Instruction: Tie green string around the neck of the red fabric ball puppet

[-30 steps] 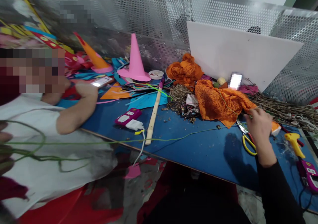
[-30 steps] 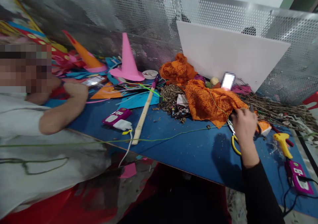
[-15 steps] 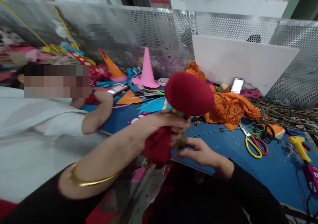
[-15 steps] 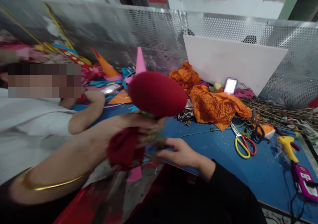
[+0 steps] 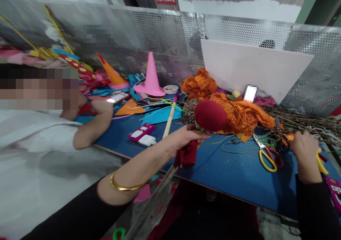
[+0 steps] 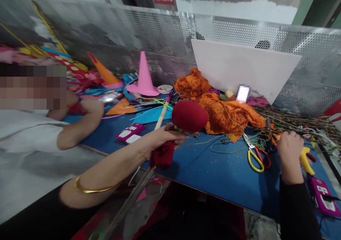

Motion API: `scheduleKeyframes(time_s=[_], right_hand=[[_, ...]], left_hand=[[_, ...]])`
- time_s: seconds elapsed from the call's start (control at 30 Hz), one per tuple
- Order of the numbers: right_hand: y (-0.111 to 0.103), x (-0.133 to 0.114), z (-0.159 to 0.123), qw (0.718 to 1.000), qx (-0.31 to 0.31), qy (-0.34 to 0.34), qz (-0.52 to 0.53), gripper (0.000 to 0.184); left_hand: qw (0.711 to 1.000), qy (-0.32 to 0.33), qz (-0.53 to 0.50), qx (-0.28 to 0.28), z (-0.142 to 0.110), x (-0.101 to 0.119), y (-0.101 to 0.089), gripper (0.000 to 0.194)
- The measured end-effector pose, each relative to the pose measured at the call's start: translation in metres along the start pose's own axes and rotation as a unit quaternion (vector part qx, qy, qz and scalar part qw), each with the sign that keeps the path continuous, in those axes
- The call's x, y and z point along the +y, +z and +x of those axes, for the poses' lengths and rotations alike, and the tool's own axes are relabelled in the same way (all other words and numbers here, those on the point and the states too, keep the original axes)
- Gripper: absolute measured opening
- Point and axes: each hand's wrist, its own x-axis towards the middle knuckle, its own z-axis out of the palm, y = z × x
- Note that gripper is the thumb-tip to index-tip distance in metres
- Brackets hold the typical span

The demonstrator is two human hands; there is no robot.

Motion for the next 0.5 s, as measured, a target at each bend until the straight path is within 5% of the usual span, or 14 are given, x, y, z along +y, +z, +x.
scheduleKeyframes(time_s=[0.1,0.17,0.27,0.4,0.5], right_hand=[[-0.007,-0.01,-0.015,0.969,0.106,-0.091,-0.204,0.026],[0.001,-0.03,-0.034,0.968,0.123,-0.148,-0.158,0.027],[0.035,-0.073,-0.072,0.952,-0.082,-0.273,0.111,0.028],[0.093,-0.129,-0.129,0.814,-0.34,-0.23,0.411,0.058],[0.11,-0.146,-0.156,0.724,-0.467,-0.152,0.484,0.042]], left_hand=[[0.999,-0.037,-0.018,-0.016,0.004,-0.002,0.009,0.029],[0.999,-0.043,-0.01,-0.027,0.005,0.0,0.018,0.025],[0.997,-0.051,-0.012,-0.061,0.003,0.002,0.034,0.024],[0.991,-0.053,-0.047,-0.11,0.001,-0.002,0.05,0.026],[0.987,-0.054,-0.095,-0.116,0.001,-0.008,0.047,0.026]])
